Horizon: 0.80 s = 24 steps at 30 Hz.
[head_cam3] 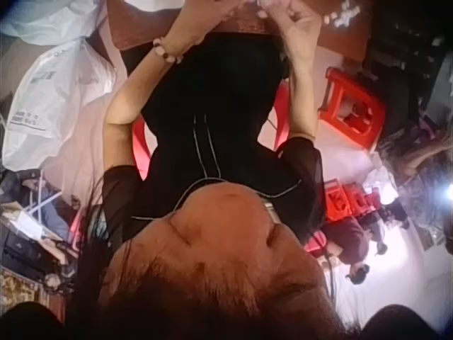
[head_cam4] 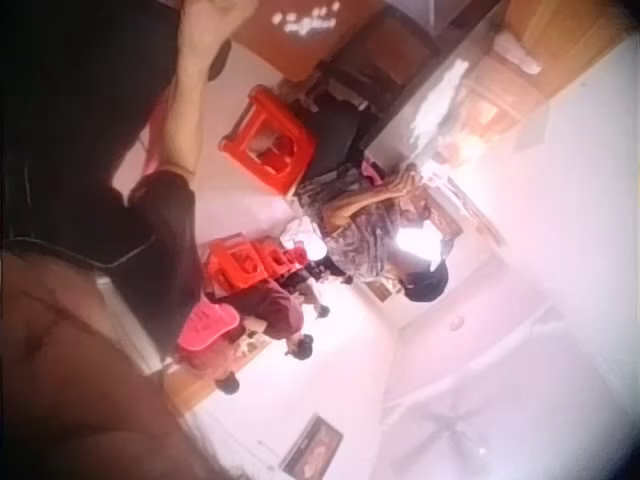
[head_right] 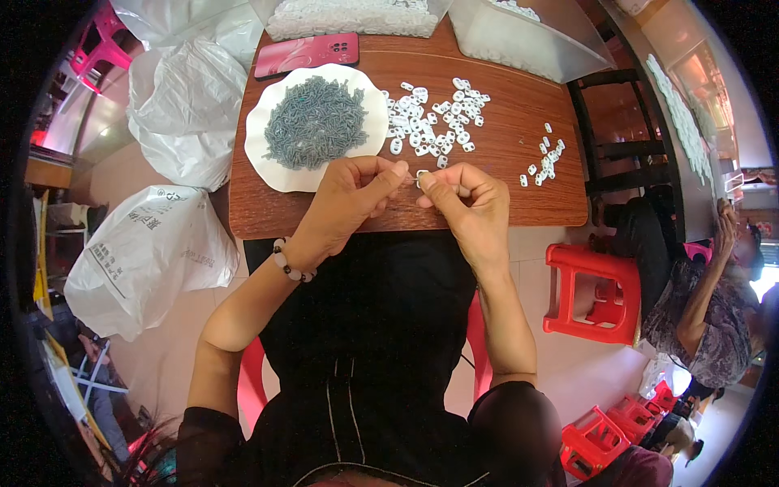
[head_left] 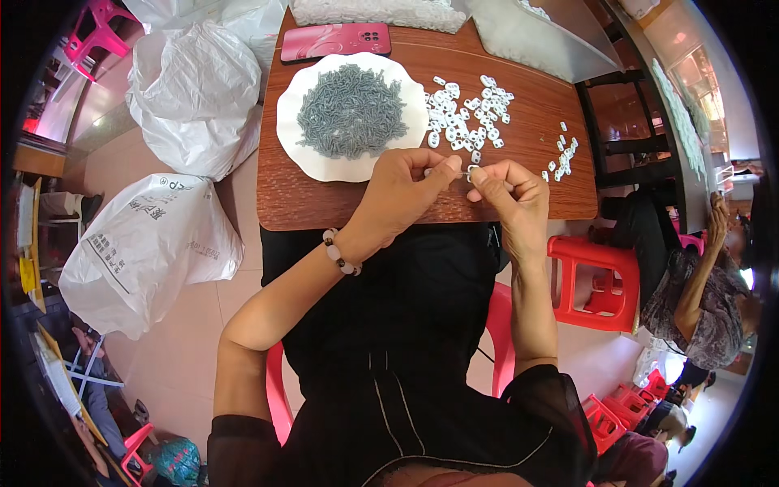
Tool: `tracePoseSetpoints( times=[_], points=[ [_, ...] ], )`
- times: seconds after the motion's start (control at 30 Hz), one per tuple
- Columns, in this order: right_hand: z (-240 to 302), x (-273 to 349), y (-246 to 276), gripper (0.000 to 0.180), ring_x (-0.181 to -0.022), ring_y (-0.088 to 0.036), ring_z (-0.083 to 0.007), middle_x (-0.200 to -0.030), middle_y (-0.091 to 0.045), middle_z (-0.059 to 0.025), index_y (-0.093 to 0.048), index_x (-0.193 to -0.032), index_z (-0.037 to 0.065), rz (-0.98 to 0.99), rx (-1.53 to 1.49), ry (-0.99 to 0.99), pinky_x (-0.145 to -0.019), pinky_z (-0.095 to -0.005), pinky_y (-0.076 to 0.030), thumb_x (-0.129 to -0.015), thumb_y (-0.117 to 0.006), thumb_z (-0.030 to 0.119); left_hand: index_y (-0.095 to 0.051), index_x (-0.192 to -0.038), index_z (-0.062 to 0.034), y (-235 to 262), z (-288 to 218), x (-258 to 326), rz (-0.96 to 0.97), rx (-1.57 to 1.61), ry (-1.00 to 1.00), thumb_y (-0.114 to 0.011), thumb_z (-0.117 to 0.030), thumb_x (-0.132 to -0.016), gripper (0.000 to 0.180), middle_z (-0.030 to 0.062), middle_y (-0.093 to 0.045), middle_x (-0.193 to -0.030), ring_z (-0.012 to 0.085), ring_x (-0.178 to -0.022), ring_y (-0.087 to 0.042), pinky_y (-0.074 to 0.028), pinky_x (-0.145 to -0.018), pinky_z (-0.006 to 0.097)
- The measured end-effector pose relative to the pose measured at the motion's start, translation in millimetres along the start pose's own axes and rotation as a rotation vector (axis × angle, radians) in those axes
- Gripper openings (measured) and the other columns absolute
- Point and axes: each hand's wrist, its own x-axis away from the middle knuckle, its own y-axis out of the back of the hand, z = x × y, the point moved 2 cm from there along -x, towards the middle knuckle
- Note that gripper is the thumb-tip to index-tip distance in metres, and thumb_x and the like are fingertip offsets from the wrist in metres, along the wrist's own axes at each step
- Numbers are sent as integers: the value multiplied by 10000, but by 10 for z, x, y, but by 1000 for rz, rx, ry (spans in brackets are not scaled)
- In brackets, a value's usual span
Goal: Assembling small plastic components by inserting tiny grey pieces into them.
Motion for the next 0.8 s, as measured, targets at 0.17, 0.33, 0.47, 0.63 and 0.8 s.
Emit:
tracePoseSetpoints(
  times=[0.17, 0.33, 0.47, 0.63, 0.8],
  points=[
    [3, 11, 11, 95, -620, -593, -46, -695, -666, -43, -671, -834, -12, -10, -10, 16, -576, -166, -408, -867, -661, 77, -674, -890, -1, -22, -44, 24, -14, -63, -20, -683, -233, -869, 234, -45, -562, -663, -8, -535, -408, -291, -458, 160],
    [-25, 16, 9, 92, -627, -600, -50, -697, -666, -48, -669, -836, -16, 14, -3, 14, -586, -166, -426, -869, -654, 68, -671, -894, 11, -2, 9, 9, -21, -133, -81, -693, -200, -858, 215, -33, -600, -715, -3, -600, -450, -331, -507, 170],
    [-28, 16, -11, 94, -622, -597, -47, -692, -665, -45, -669, -838, -17, 30, -10, 2, -577, -165, -425, -871, -652, 69, -671, -889, 14, 13, 82, -16, -20, -130, -101, -693, -191, -859, 208, -26, -616, -740, 2, -637, -473, -356, -539, 172],
    [-35, 15, -23, 106, -609, -584, -42, -676, -658, -38, -669, -838, -17, 21, 15, 1, -562, -166, -413, -873, -656, 82, -670, -882, 13, 21, 49, -8, -19, -140, -74, -681, -201, -869, 214, -28, -616, -740, 2, -639, -470, -361, -555, 166],
    [0, 12, 14, 110, -611, -550, -31, -684, -654, -31, -670, -846, -8, -30, -23, 0, -581, -171, -394, -880, -649, 94, -673, -954, 27, -13, -78, 19, 19, 9, 52, -611, -198, -914, 237, 1, -618, -782, 19, -618, -459, -365, -565, 163]
  ],
)
